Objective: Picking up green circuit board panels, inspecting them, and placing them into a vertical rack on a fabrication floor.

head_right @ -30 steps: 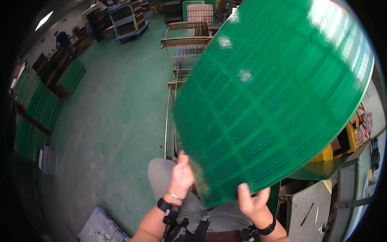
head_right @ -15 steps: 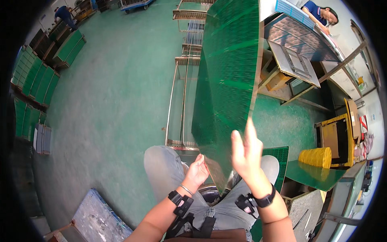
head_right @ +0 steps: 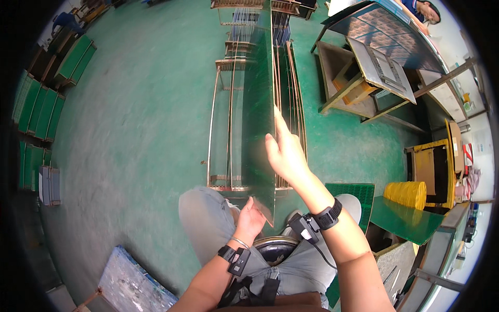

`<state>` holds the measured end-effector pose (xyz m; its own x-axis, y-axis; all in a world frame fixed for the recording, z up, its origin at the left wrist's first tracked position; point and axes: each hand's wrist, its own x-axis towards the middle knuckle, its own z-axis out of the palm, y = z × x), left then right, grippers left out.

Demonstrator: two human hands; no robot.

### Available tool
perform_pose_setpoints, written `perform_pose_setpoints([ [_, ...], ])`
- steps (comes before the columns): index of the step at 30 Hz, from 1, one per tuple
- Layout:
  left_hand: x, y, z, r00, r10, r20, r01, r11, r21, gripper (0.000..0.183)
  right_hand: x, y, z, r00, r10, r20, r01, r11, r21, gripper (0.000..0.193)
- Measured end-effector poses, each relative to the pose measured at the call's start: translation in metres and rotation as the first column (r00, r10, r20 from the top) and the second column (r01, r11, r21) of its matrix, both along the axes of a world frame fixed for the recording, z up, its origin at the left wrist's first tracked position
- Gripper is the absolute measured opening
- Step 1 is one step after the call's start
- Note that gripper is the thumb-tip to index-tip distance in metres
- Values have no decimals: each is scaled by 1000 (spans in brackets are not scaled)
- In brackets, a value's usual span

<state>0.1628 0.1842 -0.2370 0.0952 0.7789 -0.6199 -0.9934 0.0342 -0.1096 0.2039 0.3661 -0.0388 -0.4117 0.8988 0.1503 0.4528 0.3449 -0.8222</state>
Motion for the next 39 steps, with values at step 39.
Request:
perform_pose_setpoints([
  [39,-18,23,34,987,159,-9,-158,986,43,42,-37,35,-140,663,-186,725,93,982,167,38],
])
